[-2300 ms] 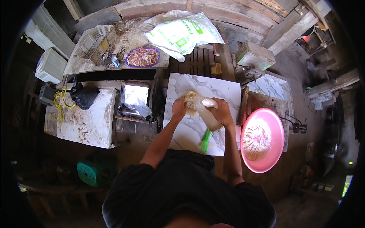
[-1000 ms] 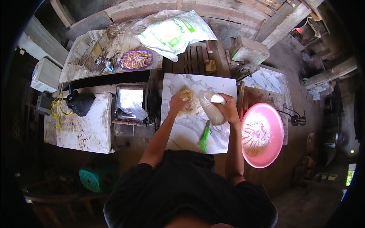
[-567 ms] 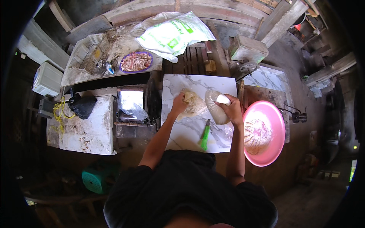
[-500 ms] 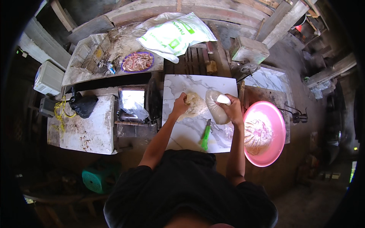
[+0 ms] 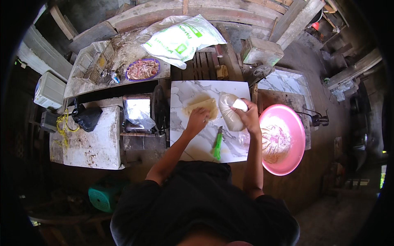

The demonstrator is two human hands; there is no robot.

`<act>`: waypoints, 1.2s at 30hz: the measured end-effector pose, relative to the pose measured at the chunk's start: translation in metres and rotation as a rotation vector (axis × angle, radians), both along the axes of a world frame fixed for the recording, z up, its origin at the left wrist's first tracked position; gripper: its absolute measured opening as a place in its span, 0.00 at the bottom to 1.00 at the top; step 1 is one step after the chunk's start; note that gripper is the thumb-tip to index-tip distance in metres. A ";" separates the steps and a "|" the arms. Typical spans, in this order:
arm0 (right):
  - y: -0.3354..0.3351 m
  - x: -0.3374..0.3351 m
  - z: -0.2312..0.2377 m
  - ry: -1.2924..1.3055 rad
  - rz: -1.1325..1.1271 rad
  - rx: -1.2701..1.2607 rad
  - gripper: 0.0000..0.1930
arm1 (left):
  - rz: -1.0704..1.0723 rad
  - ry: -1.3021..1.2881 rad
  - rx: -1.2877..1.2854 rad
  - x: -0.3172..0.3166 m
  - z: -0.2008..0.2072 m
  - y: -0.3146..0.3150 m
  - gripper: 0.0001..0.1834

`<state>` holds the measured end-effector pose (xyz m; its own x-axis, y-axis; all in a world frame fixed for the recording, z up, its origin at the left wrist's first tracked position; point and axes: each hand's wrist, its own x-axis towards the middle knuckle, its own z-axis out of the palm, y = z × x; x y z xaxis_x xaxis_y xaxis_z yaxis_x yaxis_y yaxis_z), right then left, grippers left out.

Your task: The person prepares dough by hand on a tiled surface, using a knife to cut portions of dough and then kneading and coating them in flour within a pink bowl.

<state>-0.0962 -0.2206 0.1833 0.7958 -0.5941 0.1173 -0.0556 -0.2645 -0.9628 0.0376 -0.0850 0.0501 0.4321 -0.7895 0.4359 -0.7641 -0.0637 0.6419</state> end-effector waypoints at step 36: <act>0.003 0.002 0.001 0.211 0.105 -0.084 0.09 | -0.003 -0.159 0.343 -0.016 -0.031 0.014 0.34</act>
